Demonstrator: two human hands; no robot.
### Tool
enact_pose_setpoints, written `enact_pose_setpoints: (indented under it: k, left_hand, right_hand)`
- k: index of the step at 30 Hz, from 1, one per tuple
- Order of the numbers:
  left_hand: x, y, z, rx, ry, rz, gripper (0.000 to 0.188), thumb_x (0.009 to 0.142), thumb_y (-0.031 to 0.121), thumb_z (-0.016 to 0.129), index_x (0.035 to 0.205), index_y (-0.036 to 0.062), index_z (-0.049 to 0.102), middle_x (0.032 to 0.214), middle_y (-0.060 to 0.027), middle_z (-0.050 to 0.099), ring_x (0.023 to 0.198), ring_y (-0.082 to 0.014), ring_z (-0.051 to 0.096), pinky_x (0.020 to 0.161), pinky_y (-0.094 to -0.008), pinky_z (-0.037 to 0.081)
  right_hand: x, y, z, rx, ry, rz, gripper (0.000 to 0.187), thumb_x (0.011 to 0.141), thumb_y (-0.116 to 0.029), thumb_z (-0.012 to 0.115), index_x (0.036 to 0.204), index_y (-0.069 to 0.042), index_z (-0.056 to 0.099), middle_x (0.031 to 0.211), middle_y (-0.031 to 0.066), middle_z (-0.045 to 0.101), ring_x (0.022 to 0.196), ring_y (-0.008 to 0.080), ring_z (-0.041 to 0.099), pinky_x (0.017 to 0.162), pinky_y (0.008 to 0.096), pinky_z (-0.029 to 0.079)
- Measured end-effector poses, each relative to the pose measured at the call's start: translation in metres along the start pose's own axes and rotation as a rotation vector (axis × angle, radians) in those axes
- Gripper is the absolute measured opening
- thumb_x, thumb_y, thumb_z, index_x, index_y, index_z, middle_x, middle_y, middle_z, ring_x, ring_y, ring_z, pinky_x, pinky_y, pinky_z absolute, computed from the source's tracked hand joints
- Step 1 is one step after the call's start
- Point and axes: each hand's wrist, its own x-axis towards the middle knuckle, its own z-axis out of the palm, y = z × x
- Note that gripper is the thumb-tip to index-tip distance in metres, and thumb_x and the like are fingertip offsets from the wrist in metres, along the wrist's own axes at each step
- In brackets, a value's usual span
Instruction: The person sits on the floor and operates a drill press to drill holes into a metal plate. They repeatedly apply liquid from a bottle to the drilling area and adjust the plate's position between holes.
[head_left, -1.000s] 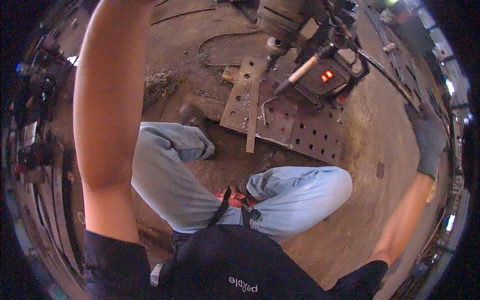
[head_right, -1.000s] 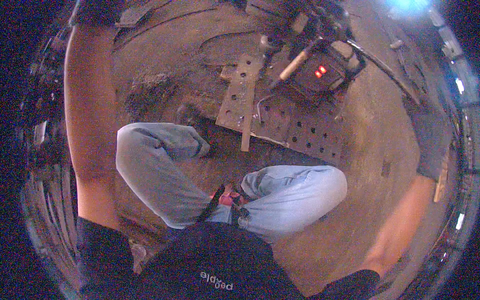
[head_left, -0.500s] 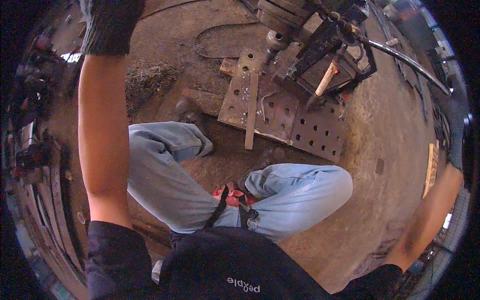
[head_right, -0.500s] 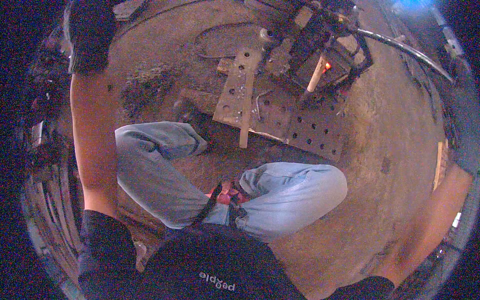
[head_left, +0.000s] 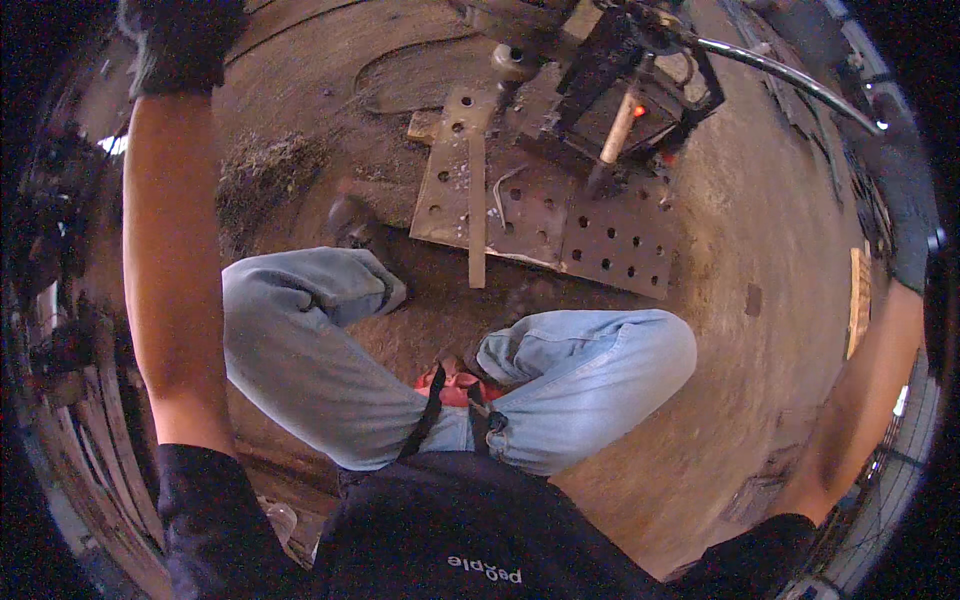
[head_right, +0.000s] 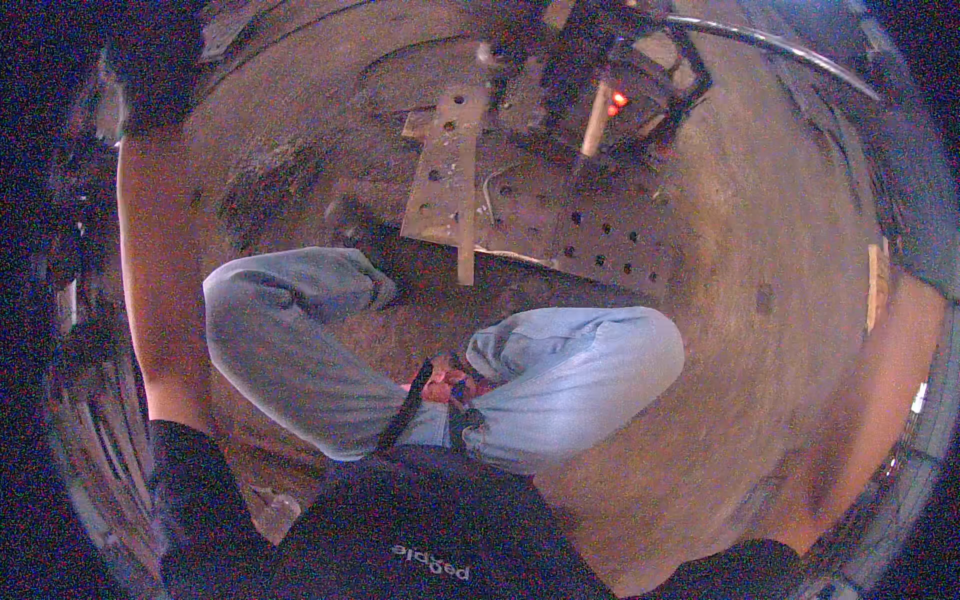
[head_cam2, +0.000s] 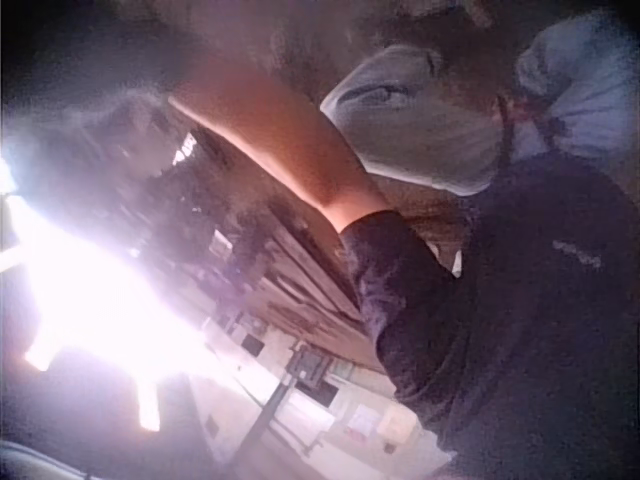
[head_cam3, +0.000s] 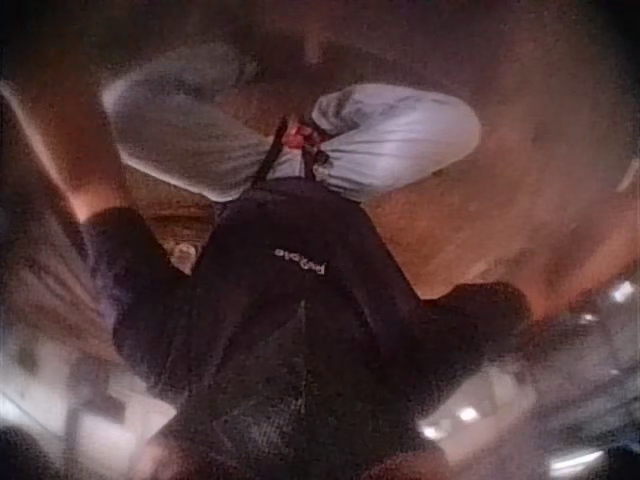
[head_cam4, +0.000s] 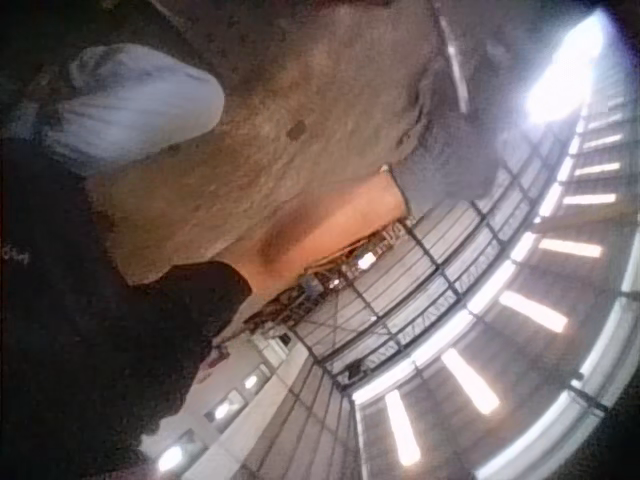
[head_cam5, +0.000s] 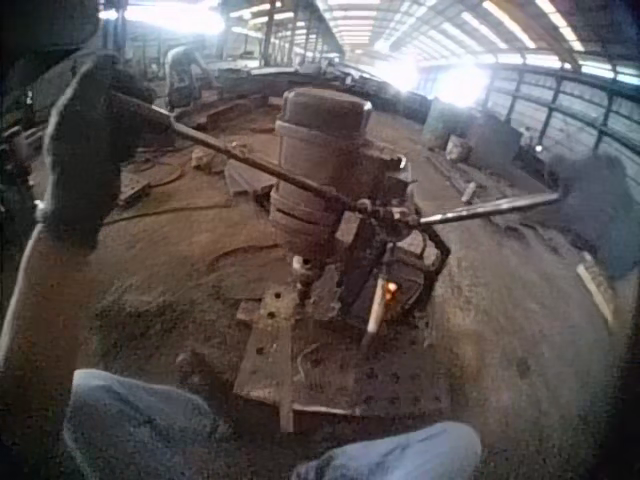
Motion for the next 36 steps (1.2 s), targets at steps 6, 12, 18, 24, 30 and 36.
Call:
enact_pose_setpoints:
  k: [6,12,18,24,30,36]
  left_hand:
    - [0.003,-0.007,-0.001,0.014,-0.014,0.001,0.034,0.101,0.028,0.049,0.123,0.0040,0.059,0.107,-0.0091,0.067,0.093,-0.0220,0.063,0.081,-0.0354,0.051]
    - [0.011,-0.003,-0.023,0.079,0.007,0.053,0.034,0.101,0.027,0.049,0.123,0.0039,0.059,0.107,-0.0088,0.067,0.093,-0.0217,0.063,0.080,-0.0351,0.051]
    - [0.021,-0.013,-0.027,0.089,0.002,0.069,0.033,0.101,0.026,0.048,0.123,0.0039,0.059,0.107,-0.0084,0.066,0.093,-0.0215,0.063,0.080,-0.0349,0.051]
    - [0.018,-0.022,-0.019,0.066,0.003,0.087,0.033,0.101,0.026,0.048,0.123,0.0038,0.059,0.108,-0.0081,0.066,0.093,-0.0213,0.063,0.080,-0.0346,0.051]
    - [0.020,-0.033,-0.014,0.075,0.012,0.083,0.033,0.101,0.025,0.048,0.124,0.0037,0.059,0.108,-0.0077,0.066,0.094,-0.0210,0.063,0.079,-0.0343,0.051]
    - [0.020,-0.027,-0.019,0.125,0.010,0.107,0.032,0.102,0.024,0.048,0.124,0.0037,0.059,0.108,-0.0074,0.066,0.094,-0.0208,0.063,0.079,-0.0340,0.051]
  right_hand:
    - [-0.020,-0.009,0.018,0.102,-0.205,0.142,0.062,0.083,-0.060,0.065,0.129,-0.019,0.060,0.113,0.0168,0.069,0.106,0.0373,0.067,0.087,0.0464,0.052]
    - [-0.011,-0.010,-0.003,0.048,-0.136,0.043,0.056,0.085,-0.064,0.061,0.117,-0.018,0.067,0.094,0.0192,0.071,0.087,0.0340,0.070,0.075,0.0473,0.053]
    - [-0.027,-0.036,-0.010,0.075,-0.206,0.227,0.061,0.085,-0.058,0.064,0.128,-0.015,0.060,0.117,0.0171,0.069,0.107,0.0370,0.067,0.089,0.0452,0.051]
    - [-0.035,-0.006,0.038,0.188,0.258,0.029,0.056,0.090,-0.049,0.063,0.127,-0.008,0.061,0.124,0.0134,0.068,0.103,0.0275,0.069,0.088,0.0411,0.052]
    - [-0.060,-0.026,0.100,1.347,0.595,0.692,0.043,0.099,-0.037,0.054,0.122,-0.002,0.061,0.111,0.0090,0.066,0.098,0.0177,0.063,0.084,0.0318,0.051]
    - [-0.086,-0.232,0.192,1.248,-0.351,0.290,0.069,0.095,-0.050,0.058,0.142,-0.002,0.045,0.135,0.0173,0.060,0.123,0.0344,0.059,0.101,0.0441,0.046]
